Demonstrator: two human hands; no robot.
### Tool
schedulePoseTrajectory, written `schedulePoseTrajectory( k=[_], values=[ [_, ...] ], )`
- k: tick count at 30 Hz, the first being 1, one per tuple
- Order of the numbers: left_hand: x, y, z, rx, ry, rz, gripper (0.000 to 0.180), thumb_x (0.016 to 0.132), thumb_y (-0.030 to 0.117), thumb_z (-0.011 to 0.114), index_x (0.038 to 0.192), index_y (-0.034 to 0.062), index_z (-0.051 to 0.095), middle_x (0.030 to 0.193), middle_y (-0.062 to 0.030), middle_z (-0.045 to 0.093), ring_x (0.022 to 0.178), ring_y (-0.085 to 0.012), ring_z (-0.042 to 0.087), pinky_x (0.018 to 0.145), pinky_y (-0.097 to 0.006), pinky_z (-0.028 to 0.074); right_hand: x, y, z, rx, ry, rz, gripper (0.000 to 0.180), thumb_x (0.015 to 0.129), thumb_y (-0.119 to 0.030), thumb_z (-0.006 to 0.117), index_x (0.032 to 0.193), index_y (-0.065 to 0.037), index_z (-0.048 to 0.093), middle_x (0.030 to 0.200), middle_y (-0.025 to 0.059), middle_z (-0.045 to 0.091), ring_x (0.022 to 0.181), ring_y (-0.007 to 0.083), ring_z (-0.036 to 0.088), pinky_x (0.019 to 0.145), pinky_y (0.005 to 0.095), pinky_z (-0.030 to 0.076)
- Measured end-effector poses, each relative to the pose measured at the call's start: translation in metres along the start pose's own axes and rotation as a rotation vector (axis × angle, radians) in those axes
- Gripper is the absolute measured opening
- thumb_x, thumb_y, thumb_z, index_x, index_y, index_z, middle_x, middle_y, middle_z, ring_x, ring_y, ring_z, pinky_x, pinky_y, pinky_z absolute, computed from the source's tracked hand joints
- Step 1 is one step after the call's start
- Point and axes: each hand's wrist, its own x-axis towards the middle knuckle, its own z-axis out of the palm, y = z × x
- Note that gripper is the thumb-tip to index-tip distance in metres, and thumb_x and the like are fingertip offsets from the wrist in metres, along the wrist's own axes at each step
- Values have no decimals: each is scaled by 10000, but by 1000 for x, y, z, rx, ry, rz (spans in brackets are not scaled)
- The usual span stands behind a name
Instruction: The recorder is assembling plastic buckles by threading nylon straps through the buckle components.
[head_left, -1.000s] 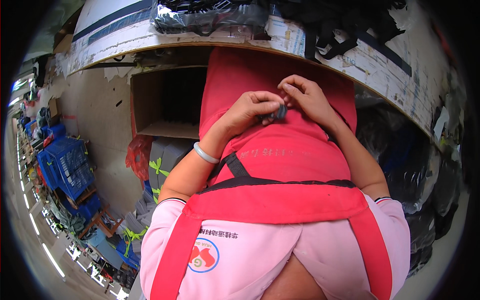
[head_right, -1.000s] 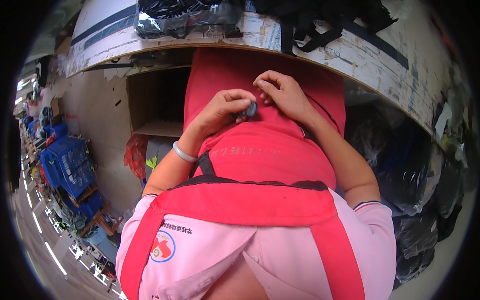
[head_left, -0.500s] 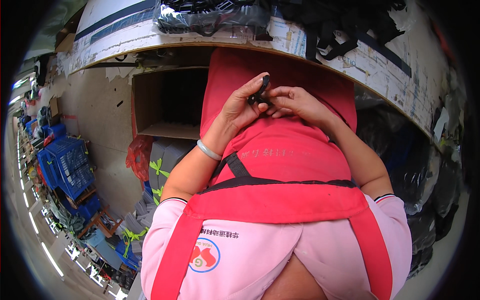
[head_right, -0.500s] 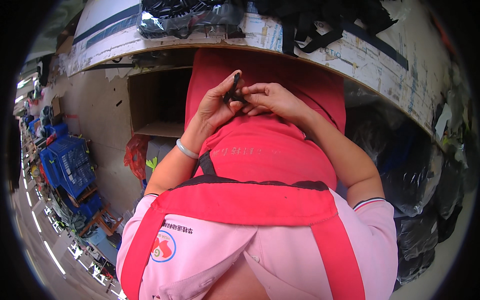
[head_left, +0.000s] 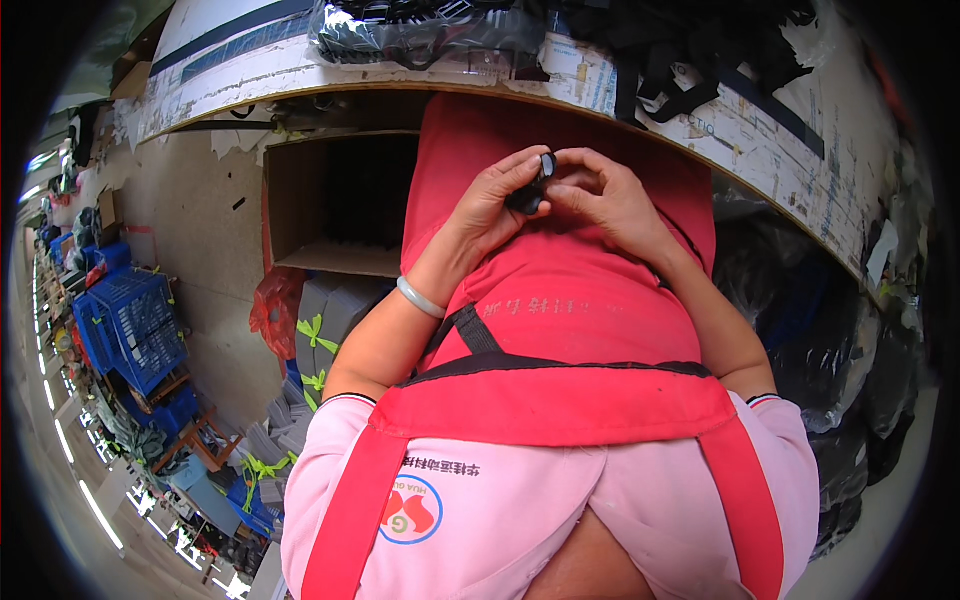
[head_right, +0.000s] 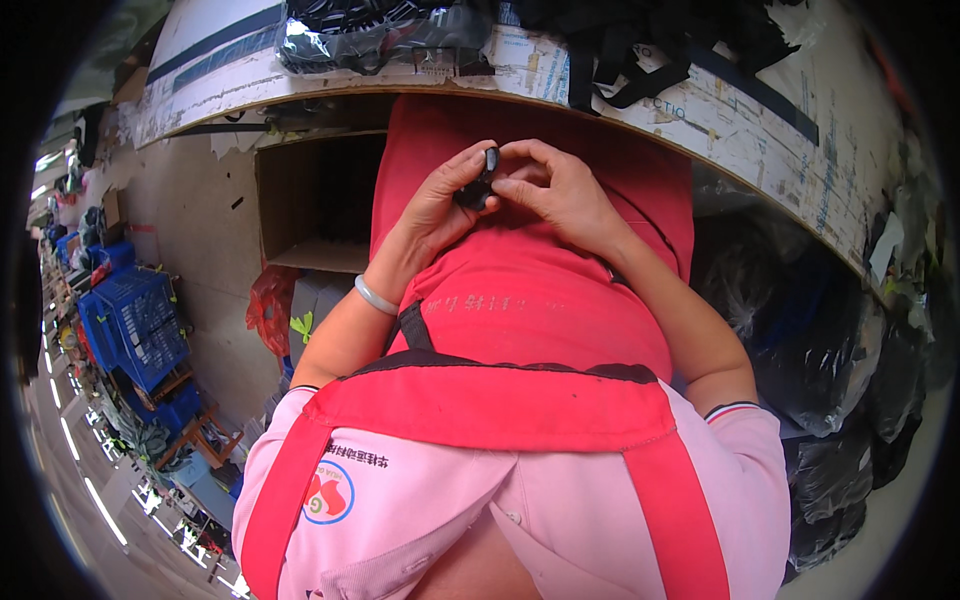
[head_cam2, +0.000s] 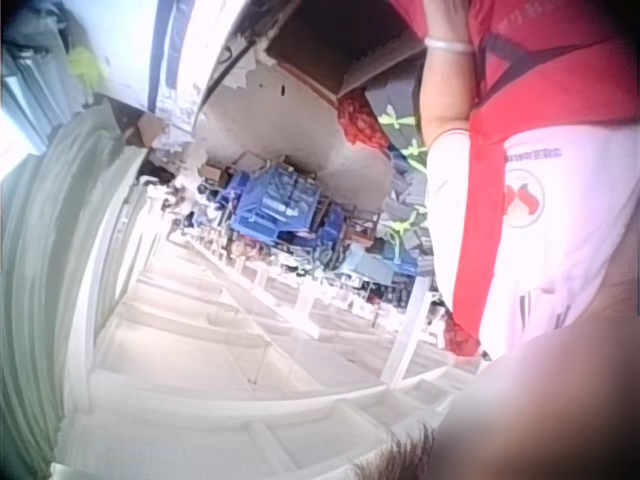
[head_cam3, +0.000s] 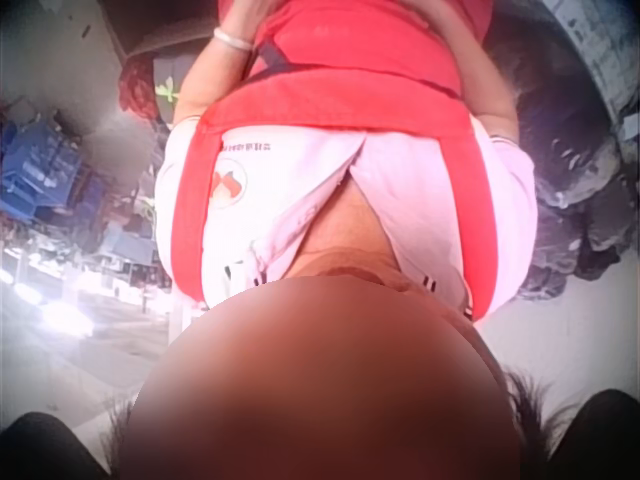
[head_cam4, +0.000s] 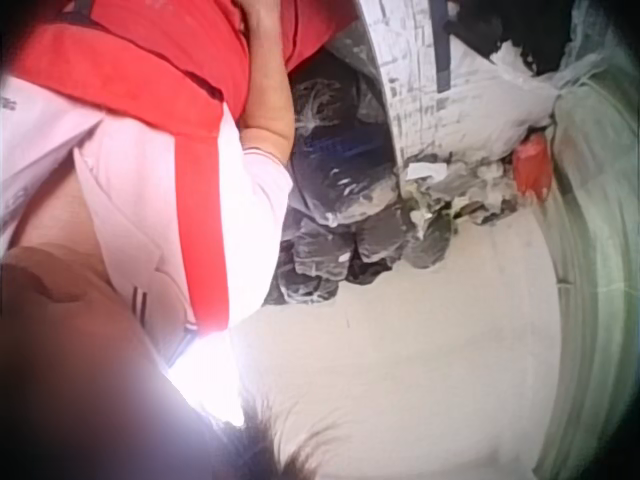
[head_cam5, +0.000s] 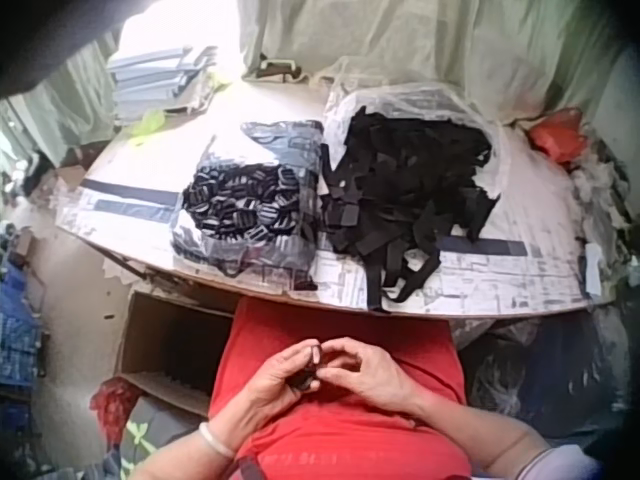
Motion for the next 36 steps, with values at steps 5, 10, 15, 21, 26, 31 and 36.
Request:
schedulePoseTrajectory(
  k=[5,10,15,21,26,31,36],
  values=[
    [-1,-7,4,418,87,106,241,889,117,669,1093,-3,626,843,-58,643,609,-96,586,464,-204,453,2,-12,-16,25,39,202,230,914,-242,651,959,-20,618,718,8,591,582,58,547,506,201,461],
    [1,-8,9,459,76,170,231,901,119,651,1089,-11,623,816,-63,641,614,-102,579,518,-217,466,3,1,-13,228,-75,218,206,910,-218,659,916,-23,592,714,29,616,549,62,555,482,190,457],
    [2,-12,6,353,-47,156,215,901,95,642,1091,-3,623,846,-59,647,724,-129,589,625,-242,485,7,5,-7,362,-19,110,192,956,-204,588,938,-14,571,766,64,658,588,70,592,507,189,483],
    [10,0,8,287,28,160,160,906,94,636,1021,-15,625,848,-96,660,696,-163,639,610,-262,527,-17,-14,-16,-582,412,-492,115,879,-119,665,943,-26,645,844,79,665,705,145,622,624,264,493],
    [12,-1,4,452,46,154,166,899,100,648,1009,-22,627,820,-98,664,633,-156,632,593,-251,522,-15,-43,-63,-1059,682,-615,165,788,-74,709,946,-82,662,958,66,625,916,256,586,779,336,477],
    [10,-4,15,634,30,124,144,896,86,650,979,-30,634,753,-93,664,576,-135,615,562,-247,514,3,-30,-83,-1367,617,-585,165,770,-115,720,923,-109,659,1183,29,541,1108,266,478,916,386,390],
    [5,-2,15,754,98,188,164,897,124,661,953,-30,655,713,-52,638,564,-89,587,515,-205,480,-13,-58,-70,-903,577,-615,146,824,-45,681,971,-47,681,834,49,653,856,182,593,784,307,466]
  ],
)
